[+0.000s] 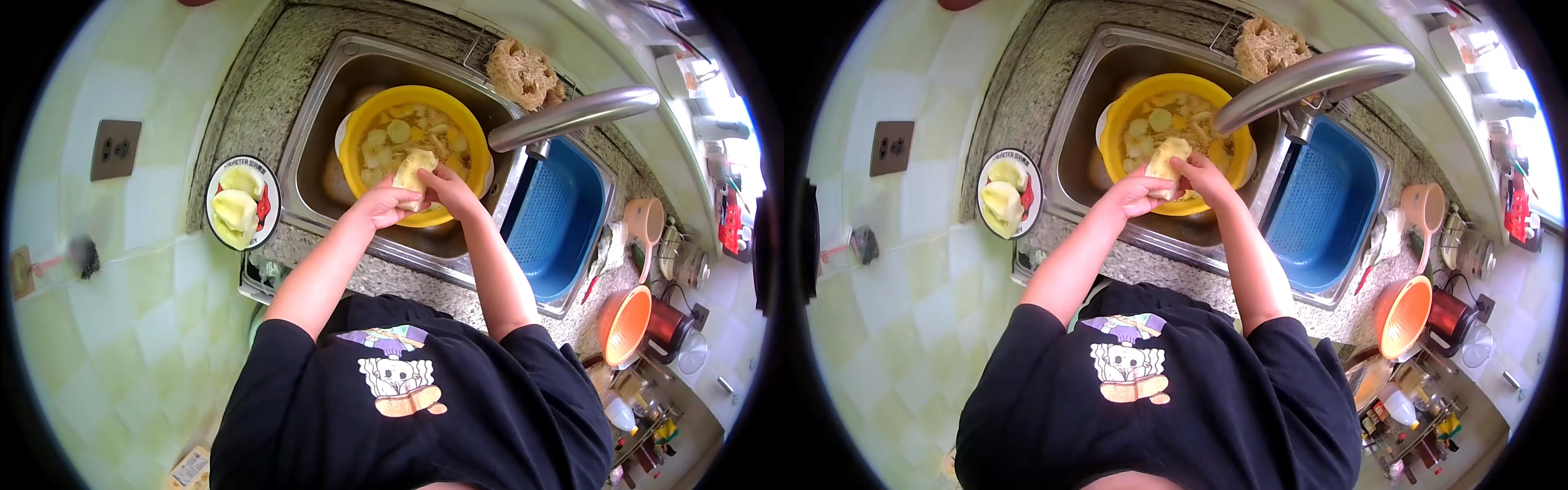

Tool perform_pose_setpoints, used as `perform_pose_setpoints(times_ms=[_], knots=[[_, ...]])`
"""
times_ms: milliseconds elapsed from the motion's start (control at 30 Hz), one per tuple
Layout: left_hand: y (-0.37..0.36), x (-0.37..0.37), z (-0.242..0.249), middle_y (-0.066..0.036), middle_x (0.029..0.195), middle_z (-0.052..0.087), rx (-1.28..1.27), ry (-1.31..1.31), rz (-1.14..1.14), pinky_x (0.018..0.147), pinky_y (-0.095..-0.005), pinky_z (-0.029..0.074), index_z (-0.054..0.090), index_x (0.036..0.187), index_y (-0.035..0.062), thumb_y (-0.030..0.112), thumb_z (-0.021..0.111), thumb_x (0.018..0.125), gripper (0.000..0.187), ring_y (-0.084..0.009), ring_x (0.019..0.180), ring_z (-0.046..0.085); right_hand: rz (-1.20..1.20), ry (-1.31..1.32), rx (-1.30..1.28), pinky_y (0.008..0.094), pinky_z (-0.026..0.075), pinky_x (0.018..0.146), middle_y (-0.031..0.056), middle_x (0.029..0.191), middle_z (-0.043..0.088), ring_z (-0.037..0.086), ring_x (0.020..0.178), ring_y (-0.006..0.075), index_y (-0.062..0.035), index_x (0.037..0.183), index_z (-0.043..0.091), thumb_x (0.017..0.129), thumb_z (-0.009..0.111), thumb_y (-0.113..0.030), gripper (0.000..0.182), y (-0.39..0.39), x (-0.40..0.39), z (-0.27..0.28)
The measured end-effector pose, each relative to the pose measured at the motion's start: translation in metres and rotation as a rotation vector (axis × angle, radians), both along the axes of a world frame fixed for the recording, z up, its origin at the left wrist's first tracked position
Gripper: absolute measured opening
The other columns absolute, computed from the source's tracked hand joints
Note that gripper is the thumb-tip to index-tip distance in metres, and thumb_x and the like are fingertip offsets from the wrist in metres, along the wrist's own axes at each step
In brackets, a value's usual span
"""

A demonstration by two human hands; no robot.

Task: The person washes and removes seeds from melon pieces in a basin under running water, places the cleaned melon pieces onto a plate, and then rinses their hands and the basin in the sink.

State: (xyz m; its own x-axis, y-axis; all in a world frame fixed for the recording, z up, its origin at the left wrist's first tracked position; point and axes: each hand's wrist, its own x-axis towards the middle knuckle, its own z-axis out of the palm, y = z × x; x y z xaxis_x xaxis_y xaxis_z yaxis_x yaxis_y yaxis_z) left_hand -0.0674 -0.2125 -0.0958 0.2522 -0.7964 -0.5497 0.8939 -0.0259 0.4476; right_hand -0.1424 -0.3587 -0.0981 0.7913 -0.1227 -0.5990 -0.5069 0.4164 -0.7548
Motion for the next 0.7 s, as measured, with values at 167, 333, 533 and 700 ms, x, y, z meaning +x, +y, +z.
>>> perform_pose_setpoints(times_ms=[167,333,533,700], knots=[[-0.004,0.004,0.016,-0.008,0.100,0.059,0.132,-0.233,-0.172,0.076,-0.0358,0.052,0.045,0.117,0.0064,0.023,0.052,0.090,0.032,-0.0213,0.090,0.061,-0.007,-0.059,-0.051,0.0261,0.046,0.066,0.0065,0.091,0.059,0.055,0.074,0.0117,0.0025,0.107,0.053,0.089,0.055,-0.023,0.031,-0.002,0.001,0.008],[-0.008,0.011,0.007,-0.007,0.086,0.061,0.411,-0.794,-0.379,0.063,-0.0289,0.047,0.052,0.102,0.0019,0.033,0.050,0.091,0.033,-0.0161,0.077,0.060,0.015,-0.125,-0.246,0.0252,0.043,0.075,0.0053,0.093,0.059,0.053,0.083,0.0106,0.0030,0.108,0.053,0.089,0.054,-0.022,0.031,-0.002,-0.003,0.003],[-0.017,0.026,-0.009,-0.004,0.075,0.059,0.456,-1.281,-0.346,0.062,-0.0307,0.045,0.055,0.087,0.0025,0.028,0.050,0.091,0.027,-0.0152,0.069,0.057,0.105,-0.067,-0.203,0.0242,0.043,0.074,0.0039,0.091,0.059,0.052,0.082,0.0101,0.0029,0.106,0.055,0.089,0.055,-0.023,0.031,-0.004,-0.009,0.006],[-0.034,0.063,0.008,-0.003,0.069,0.056,0.302,-1.037,-0.144,0.059,-0.0288,0.045,0.054,0.083,0.0055,0.024,0.048,0.091,0.022,-0.0150,0.064,0.055,-0.036,-0.098,-0.152,0.0233,0.042,0.075,0.0029,0.092,0.059,0.052,0.083,0.0090,0.0024,0.108,0.055,0.090,0.053,-0.023,0.032,-0.013,-0.014,0.009]])
